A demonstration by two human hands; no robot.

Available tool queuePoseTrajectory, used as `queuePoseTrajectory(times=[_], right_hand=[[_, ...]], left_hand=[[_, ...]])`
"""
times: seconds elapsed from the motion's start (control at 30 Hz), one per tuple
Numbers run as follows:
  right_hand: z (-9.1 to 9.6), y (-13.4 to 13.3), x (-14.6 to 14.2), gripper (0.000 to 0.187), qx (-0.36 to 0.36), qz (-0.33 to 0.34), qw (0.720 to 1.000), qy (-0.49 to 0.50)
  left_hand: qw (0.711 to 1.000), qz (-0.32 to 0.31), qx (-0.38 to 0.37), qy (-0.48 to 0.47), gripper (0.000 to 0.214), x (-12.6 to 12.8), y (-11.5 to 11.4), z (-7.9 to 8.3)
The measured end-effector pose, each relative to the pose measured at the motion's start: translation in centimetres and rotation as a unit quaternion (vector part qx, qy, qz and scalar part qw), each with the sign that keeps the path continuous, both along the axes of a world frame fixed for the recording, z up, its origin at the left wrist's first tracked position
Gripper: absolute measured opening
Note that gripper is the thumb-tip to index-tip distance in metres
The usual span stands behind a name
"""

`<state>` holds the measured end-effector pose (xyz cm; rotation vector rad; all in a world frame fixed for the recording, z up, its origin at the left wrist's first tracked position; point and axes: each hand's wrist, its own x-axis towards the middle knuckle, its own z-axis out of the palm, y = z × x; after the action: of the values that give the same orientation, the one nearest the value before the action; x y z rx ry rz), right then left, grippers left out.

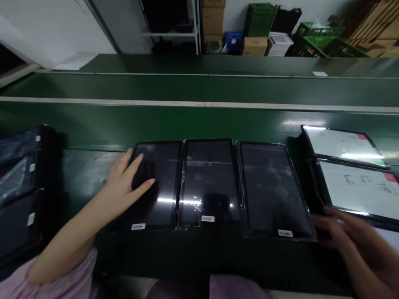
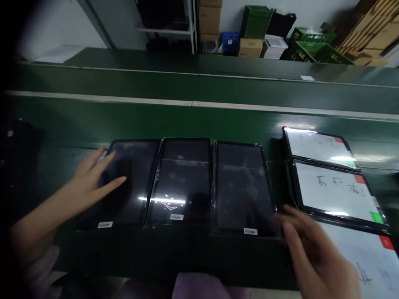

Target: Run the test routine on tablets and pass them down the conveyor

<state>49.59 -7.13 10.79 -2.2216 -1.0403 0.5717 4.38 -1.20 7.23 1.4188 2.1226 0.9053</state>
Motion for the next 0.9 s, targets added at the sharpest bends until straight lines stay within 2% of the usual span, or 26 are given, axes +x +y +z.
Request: queuePoseTrajectory(times=[0.03, 0.07, 0.13, 0.17, 0.27, 0.43, 0.63, 0.9], right_hand=[[-0.1, 1.6, -0.2, 0.063, 0.062, 0.015, 0.996, -0.068], [-0.3, 3.2, -0.5, 0.065, 0.077, 0.065, 0.989, -0.107], [-1.0, 6.2, -1.2, 0.075, 0.07, 0.127, 0.981, -0.127], [-1.4, 7.5, -1.3, 0.082, 0.05, 0.158, 0.979, -0.123], [-2.9, 10.1, -0.5, 0.096, 0.027, 0.197, 0.975, -0.099], [-4.6, 11.9, 1.8, 0.083, 0.078, 0.201, 0.976, -0.035], [-5.9, 13.1, 2.2, 0.07, 0.131, 0.183, 0.974, 0.03], [-7.0, 14.0, 3.7, 0.07, 0.108, 0.237, 0.963, 0.066]], left_hand=[[1.0, -0.029, -0.003, 0.007, 0.084, 1.2, 1.9, 0.6], [0.998, -0.054, -0.013, 0.019, 0.081, 2.4, 3.9, 1.1], [0.989, -0.115, -0.053, 0.07, 0.069, 4.4, 7.7, 2.1], [0.977, -0.171, -0.081, 0.103, 0.06, 5.1, 9.3, 2.4], [0.962, -0.207, -0.101, 0.144, 0.05, 5.7, 11.9, 2.7], [0.958, -0.19, -0.112, 0.186, 0.061, 5.0, 12.3, 2.1], [0.958, -0.156, -0.133, 0.2, 0.06, 5.8, 12.7, 1.7], [0.956, -0.149, -0.152, 0.2, 0.051, 7.3, 12.9, 2.0]])
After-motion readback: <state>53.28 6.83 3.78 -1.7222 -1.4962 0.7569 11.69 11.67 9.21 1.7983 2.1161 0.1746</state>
